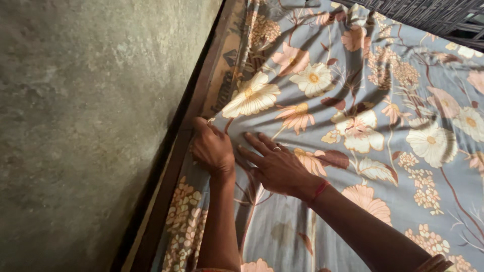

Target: The person smooths a floral-patterned bed sheet on a bed by hand, repeatedly pressing and tucking the edges along the side of the mattress. The hands move along the length of the bed, flattening wrinkles and aligning the sheet with the bed frame.

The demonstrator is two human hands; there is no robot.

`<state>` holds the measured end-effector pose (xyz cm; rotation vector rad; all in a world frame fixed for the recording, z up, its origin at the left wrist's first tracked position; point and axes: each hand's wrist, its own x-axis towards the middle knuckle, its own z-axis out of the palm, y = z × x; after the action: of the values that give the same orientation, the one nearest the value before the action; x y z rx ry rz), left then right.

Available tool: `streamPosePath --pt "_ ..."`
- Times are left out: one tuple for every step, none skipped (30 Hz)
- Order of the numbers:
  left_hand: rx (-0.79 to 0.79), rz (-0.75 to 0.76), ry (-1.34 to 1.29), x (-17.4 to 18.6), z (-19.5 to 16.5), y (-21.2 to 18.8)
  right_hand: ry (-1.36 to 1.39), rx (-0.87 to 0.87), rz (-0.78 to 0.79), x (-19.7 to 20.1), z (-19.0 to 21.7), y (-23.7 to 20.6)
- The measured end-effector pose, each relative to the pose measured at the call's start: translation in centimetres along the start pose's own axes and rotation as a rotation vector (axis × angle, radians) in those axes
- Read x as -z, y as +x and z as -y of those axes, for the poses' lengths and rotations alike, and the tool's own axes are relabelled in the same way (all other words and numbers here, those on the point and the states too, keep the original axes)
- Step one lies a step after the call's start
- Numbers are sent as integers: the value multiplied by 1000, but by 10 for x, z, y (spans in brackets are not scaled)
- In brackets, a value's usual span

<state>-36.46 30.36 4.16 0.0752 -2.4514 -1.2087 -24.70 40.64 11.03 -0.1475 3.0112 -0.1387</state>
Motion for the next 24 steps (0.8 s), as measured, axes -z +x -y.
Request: streamPosePath --pt "-13 -25 5 0 0 0 10 1 -8 -1 -1 0" --pt "-30 -49 10 0 0 -1 21 0 -18 -1 -1 0" --pt "-47 -70 13 -1 0 -1 17 1 -19 -2 -1 -1" --pt "-30 -53 26 -1 1 -1 11 3 -21 -2 -1 0" --pt "-13 -38 41 -2 1 -1 7 7 -23 -2 -1 -1" --pt "3 -25 55 -3 1 -1 16 9 -23 -1 0 0" --pt "1 -17 39 -3 2 0 26 9 -23 0 1 0" --pt "1 -9 24 -4 2 1 35 10 -22 1 2 0" --pt "3 -4 8 -4 3 3 24 -8 2 2 3 1" --pt "0 -2 27 -4 4 4 10 -25 24 4 4 2" --pt "-1 -2 45 -4 4 5 -7 -41 46 6 5 2" --pt "-1 -3 63 -4 5 5 4 -26 25 7 6 3" --pt "-4 -5 47 -4 5 5 17 -12 9 9 6 3" --pt "-7 -5 30 -4 5 4 30 -1 -5 10 6 3" --pt "-9 -5 13 -3 5 3 14 5 14 11 6 2" --pt "20 -1 49 -3 5 2 0 6 31 11 5 1" --pt "46 4 83 -4 4 0 -13 3 47 11 4 0" --pt "69 8 115 -5 3 -1 -27 21 39 10 3 -2" --pt "60 2 116 -6 3 -2 -43 40 31 8 2 -3" --pt "54 -7 119 -6 3 -2 -60 63 24 6 0 -5" --pt "50 -19 127 -7 4 -2 -59 62 1 3 -1 -6" --pt "24 -57 146 -8 4 -2 -55 63 -23 0 -1 -7" --pt "-2 -97 168 -10 4 -2 -50 69 -47 -4 -2 -8" --pt "-27 -137 191 -11 4 -2 -50 71 -70 -7 -1 -8"
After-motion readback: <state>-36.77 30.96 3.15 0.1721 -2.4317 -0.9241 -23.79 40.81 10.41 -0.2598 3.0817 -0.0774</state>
